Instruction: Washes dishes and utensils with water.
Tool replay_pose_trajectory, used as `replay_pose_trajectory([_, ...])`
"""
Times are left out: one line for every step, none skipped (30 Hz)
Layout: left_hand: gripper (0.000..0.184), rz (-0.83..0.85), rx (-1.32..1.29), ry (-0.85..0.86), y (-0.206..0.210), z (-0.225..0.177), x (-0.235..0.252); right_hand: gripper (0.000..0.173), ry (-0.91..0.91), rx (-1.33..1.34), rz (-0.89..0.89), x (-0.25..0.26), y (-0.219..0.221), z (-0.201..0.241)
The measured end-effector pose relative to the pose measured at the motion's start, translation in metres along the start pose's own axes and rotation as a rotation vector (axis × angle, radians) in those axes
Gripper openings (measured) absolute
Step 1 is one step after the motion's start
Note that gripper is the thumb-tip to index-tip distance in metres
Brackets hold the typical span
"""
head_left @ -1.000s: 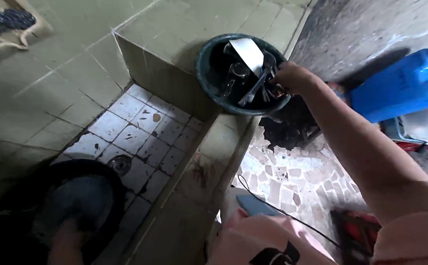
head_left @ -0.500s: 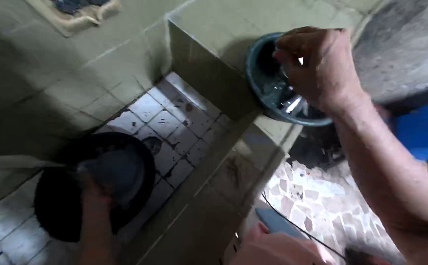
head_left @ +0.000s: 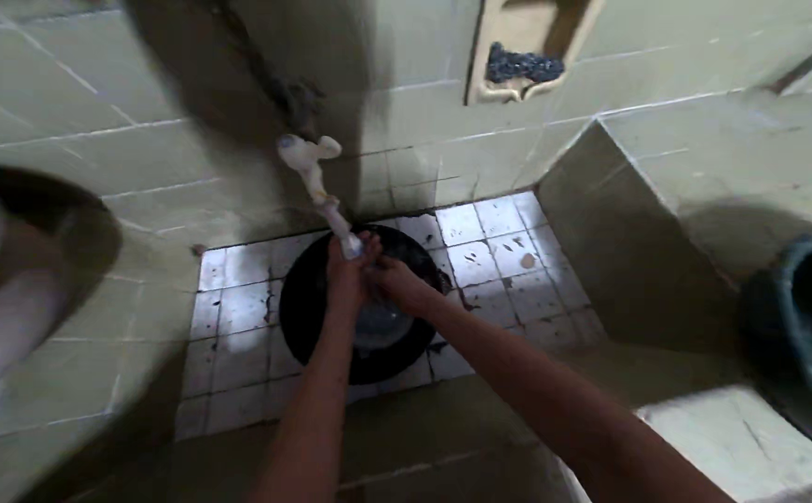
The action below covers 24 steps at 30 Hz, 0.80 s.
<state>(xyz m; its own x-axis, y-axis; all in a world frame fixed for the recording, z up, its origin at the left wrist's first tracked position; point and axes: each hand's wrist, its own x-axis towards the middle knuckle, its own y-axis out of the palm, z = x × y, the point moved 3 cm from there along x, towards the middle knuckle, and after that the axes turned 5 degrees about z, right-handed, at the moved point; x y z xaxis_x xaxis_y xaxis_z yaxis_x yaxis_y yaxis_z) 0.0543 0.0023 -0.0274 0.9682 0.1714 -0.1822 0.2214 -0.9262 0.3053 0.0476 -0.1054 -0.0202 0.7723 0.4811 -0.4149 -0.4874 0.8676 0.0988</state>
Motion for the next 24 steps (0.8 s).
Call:
replay_pose_trajectory([0.062,-0.002,0.027,0.022,0.002,-0.002,0.004,0.038,0.011,0.036,0.016,0.005,0.005,0.000])
replay_pose_trajectory([0.057,-0.001,0.104,0.044,0.002,-0.004,0.007,0.035,0.028,0.027,0.006,0.008,0.007,0.001])
replay_pose_trajectory([0.050,0.001,0.234,0.068,-0.001,-0.007,0.010,0.032,0.027,0.001,-0.025,0.009,0.007,-0.001])
replay_pose_trajectory([0.042,0.004,0.393,0.094,-0.006,-0.009,0.014,0.031,0.021,-0.028,-0.041,0.009,0.006,-0.003])
replay_pose_trajectory([0.035,0.005,0.544,0.120,-0.010,-0.010,0.016,0.033,0.008,-0.040,-0.030,0.007,0.005,-0.004])
replay_pose_trajectory([0.031,-0.001,0.665,0.153,-0.010,-0.013,0.017,0.036,-0.007,-0.029,-0.007,0.005,0.005,-0.005])
replay_pose_trajectory([0.029,-0.015,0.762,0.185,-0.009,-0.016,0.017,0.039,-0.010,0.007,0.008,0.003,0.006,-0.004])
replay_pose_trajectory([0.030,-0.027,0.821,0.195,-0.006,-0.021,0.017,0.038,-0.005,0.058,0.010,0.002,0.007,-0.003])
replay_pose_trajectory([0.033,-0.040,0.828,0.191,-0.001,-0.026,0.017,0.037,-0.006,0.116,0.007,0.002,0.008,-0.002])
replay_pose_trajectory([0.035,-0.048,0.784,0.172,0.004,-0.030,0.017,0.034,-0.006,0.164,0.008,0.003,0.006,-0.001])
replay_pose_trajectory([0.035,-0.038,0.704,0.144,0.008,-0.033,0.020,0.033,-0.003,0.197,0.011,0.006,0.004,0.000])
replay_pose_trajectory([0.036,-0.003,0.597,0.098,0.012,-0.033,0.021,0.030,-0.004,0.205,0.026,0.011,0.000,0.000])
replay_pose_trajectory([0.036,0.058,0.497,0.061,0.014,-0.031,0.020,0.025,-0.014,0.216,0.052,0.015,-0.004,0.002])
replay_pose_trajectory([0.036,0.127,0.444,0.028,0.014,-0.030,0.018,0.018,-0.030,0.232,0.059,0.022,-0.008,0.004])
replay_pose_trajectory([0.036,0.185,0.438,0.022,0.011,-0.028,0.016,0.014,-0.045,0.227,0.048,0.028,-0.010,0.008])
replay_pose_trajectory([0.036,0.224,0.430,0.023,0.004,-0.024,0.016,0.013,-0.057,0.208,0.050,0.032,-0.010,0.011])
replay_pose_trajectory([0.036,0.242,0.395,0.006,-0.004,-0.020,0.016,0.019,-0.075,0.174,0.065,0.034,-0.010,0.014])
replay_pose_trajectory([0.036,0.229,0.341,-0.021,-0.011,-0.017,0.016,0.032,-0.099,0.137,0.091,0.036,-0.009,0.017])
replay_pose_trajectory([0.032,0.172,0.270,-0.040,-0.015,-0.016,0.014,0.043,-0.122,0.094,0.115,0.037,-0.007,0.019])
replay_pose_trajectory([0.030,0.113,0.215,-0.053,-0.017,-0.016,0.012,0.047,-0.146,0.055,0.122,0.038,-0.004,0.020])
replay_pose_trajectory([0.029,0.059,0.197,-0.060,-0.019,-0.017,0.010,0.046,-0.156,0.022,0.118,0.040,-0.003,0.020])
replay_pose_trajectory([0.031,0.019,0.211,-0.060,-0.019,-0.018,0.008,0.043,-0.141,0.001,0.115,0.041,-0.002,0.020])
replay_pose_trajectory([0.031,-0.009,0.256,-0.047,-0.021,-0.017,0.008,0.041,-0.116,-0.012,0.108,0.042,-0.001,0.019])
replay_pose_trajectory([0.031,-0.025,0.308,-0.035,-0.021,-0.016,0.008,0.039,-0.087,-0.029,0.094,0.042,0.000,0.016])
